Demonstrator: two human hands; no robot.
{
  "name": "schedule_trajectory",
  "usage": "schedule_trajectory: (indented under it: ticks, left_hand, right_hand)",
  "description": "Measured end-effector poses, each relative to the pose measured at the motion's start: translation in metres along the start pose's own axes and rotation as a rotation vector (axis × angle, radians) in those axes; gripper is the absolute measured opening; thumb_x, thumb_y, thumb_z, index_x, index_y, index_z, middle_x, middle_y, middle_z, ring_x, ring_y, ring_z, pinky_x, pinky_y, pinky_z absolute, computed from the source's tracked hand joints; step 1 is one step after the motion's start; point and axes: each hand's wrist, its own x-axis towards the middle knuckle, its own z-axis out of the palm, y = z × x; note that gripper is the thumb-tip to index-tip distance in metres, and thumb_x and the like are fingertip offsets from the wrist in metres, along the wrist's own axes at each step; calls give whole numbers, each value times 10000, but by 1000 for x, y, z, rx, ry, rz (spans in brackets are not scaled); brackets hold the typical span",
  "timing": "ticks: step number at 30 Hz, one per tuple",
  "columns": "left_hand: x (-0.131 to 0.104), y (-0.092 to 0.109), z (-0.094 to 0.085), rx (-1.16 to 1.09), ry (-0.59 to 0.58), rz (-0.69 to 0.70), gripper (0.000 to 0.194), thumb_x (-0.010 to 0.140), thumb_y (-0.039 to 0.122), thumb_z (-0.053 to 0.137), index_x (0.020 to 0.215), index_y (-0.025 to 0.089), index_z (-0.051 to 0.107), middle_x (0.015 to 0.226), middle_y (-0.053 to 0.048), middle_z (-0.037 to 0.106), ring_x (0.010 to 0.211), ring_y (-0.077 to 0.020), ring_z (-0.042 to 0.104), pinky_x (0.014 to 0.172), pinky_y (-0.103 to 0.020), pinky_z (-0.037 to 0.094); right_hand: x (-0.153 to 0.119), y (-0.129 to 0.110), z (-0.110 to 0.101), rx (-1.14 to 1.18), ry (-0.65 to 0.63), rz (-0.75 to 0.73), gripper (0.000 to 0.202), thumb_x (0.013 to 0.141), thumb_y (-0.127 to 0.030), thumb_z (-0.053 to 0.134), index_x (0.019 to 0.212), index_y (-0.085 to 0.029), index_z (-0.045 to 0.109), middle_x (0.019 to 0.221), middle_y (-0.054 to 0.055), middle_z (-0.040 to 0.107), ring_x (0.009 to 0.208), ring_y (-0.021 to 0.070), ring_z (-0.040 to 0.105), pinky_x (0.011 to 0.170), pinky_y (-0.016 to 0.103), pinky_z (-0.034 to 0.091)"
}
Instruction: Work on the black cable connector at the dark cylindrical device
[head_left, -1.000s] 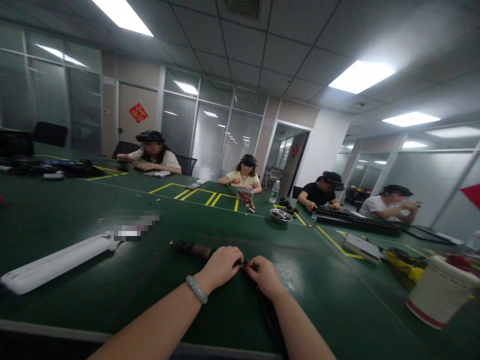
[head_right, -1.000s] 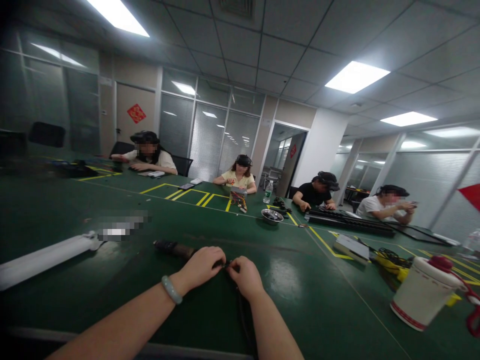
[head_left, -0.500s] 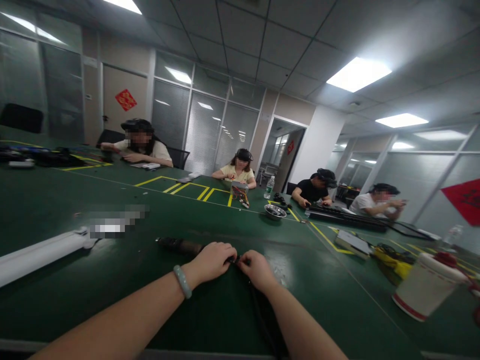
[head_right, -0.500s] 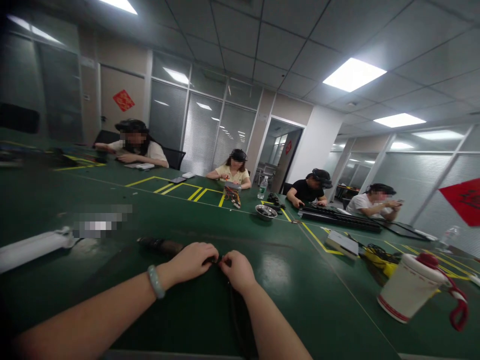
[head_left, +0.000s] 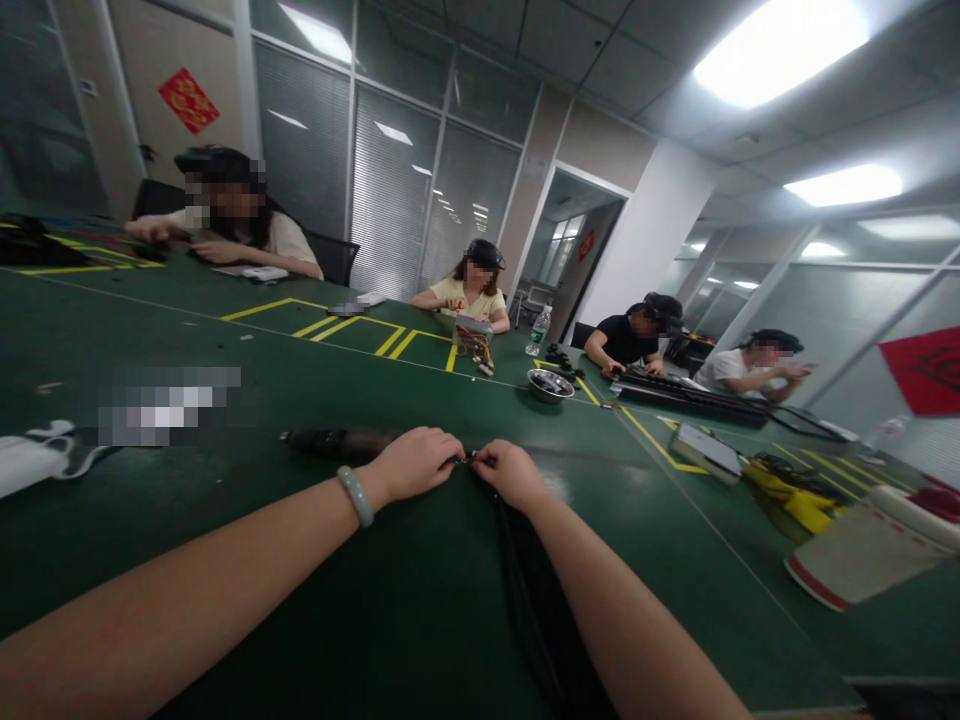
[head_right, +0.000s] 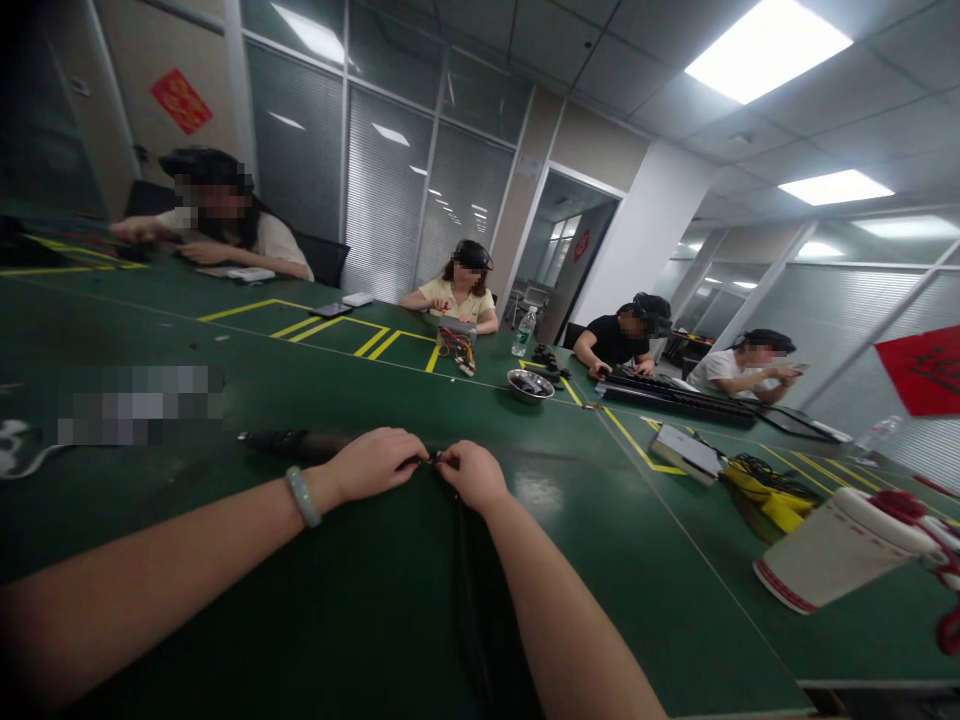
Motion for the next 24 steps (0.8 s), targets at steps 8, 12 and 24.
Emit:
schedule_trajectory:
  ticks: [8,12,24]
  left_hand:
    - [26,-31,9,22,3,-6,163,892,212,570,1025,211,665,984,-44,702,944,-202,642,880,-337,452]
    - [39,-47,15,34,5,-38,163,875,217,577,1009,216,669,983,-43,708,932,-210,649,856,-342,460]
    - [55,-61,28,-15,1,-112,157,860,211,574,995,226,652,974,-33,697,921,-233,635,843,-381,459]
  right_hand:
    - [38,26,2,-7,27,-2,37,824,-232,683,819,-218,717,852,13,669,779,152,597,695,241,412]
    - [52,32,10,30,40,1,71,844,-256,669,809,-207,707,851,18,671,771,152,595,672,241,413]
    - [64,37,11,135,6,20,95,862,-284,654,816,-212,696,852,7,667,770,145,591,666,249,404]
